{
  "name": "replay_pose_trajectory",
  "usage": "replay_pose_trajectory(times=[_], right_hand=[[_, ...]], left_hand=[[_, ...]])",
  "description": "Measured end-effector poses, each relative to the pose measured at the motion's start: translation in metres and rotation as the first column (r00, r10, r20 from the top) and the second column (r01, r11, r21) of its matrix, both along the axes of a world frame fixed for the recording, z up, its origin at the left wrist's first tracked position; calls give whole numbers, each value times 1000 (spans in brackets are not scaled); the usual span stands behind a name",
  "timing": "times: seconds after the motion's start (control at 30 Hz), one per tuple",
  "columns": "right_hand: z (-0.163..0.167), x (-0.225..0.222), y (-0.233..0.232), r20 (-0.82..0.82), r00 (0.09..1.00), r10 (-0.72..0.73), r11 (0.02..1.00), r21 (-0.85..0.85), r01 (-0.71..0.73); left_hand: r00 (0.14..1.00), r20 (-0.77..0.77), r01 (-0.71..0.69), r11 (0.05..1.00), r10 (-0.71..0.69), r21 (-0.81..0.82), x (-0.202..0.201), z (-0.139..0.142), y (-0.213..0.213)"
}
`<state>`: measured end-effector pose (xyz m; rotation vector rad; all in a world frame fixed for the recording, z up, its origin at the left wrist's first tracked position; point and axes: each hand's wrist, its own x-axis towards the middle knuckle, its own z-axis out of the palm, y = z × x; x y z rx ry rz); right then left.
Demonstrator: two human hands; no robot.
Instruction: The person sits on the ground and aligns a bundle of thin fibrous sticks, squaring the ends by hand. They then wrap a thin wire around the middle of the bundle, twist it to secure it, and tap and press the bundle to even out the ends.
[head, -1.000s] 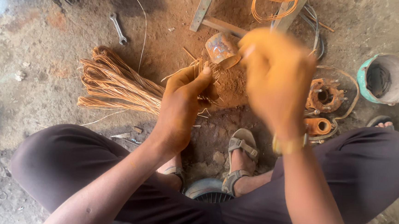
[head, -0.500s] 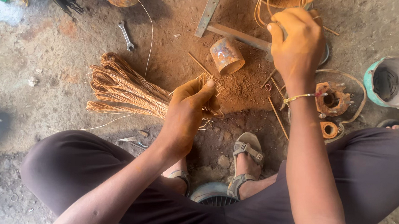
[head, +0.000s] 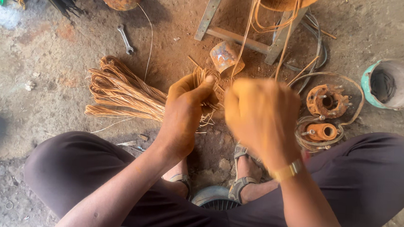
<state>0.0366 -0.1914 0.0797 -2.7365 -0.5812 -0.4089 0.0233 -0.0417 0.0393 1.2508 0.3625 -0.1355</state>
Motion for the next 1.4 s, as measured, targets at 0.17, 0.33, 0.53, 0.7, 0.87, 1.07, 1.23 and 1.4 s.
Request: replay_pose_trajectory(times=[0.17,0.33,0.53,0.7,0.87,1.07,1.23,1.4], right_hand=[[46,-55,5,-162,985,57,996,83,-44],[66,-87,16,-39,999,19,997,69,-16],[66,-68,20,14,997,74,987,141,-75],[65,-89,28,9,989,145,972,187,-144],[56,-115,36,88,961,262,955,123,-272],[70,-84,14,193,981,9,981,189,-46],[66,-48,15,197,972,-130,947,314,63],[10,-18,30,-8,998,-59,994,96,60]], left_hand=[[999,-16,40,995,-42,-95,-1,9,2],[990,-9,141,978,-144,-153,-13,14,-1],[987,19,163,971,-162,-172,-13,12,1],[986,-107,112,984,-128,-142,-9,9,1],[995,-78,54,994,-62,-98,-3,1,2],[996,-5,86,995,-86,-49,-8,-8,7],[995,15,100,992,-99,-75,-12,-3,2],[994,83,80,986,-69,-145,-18,9,-1]])
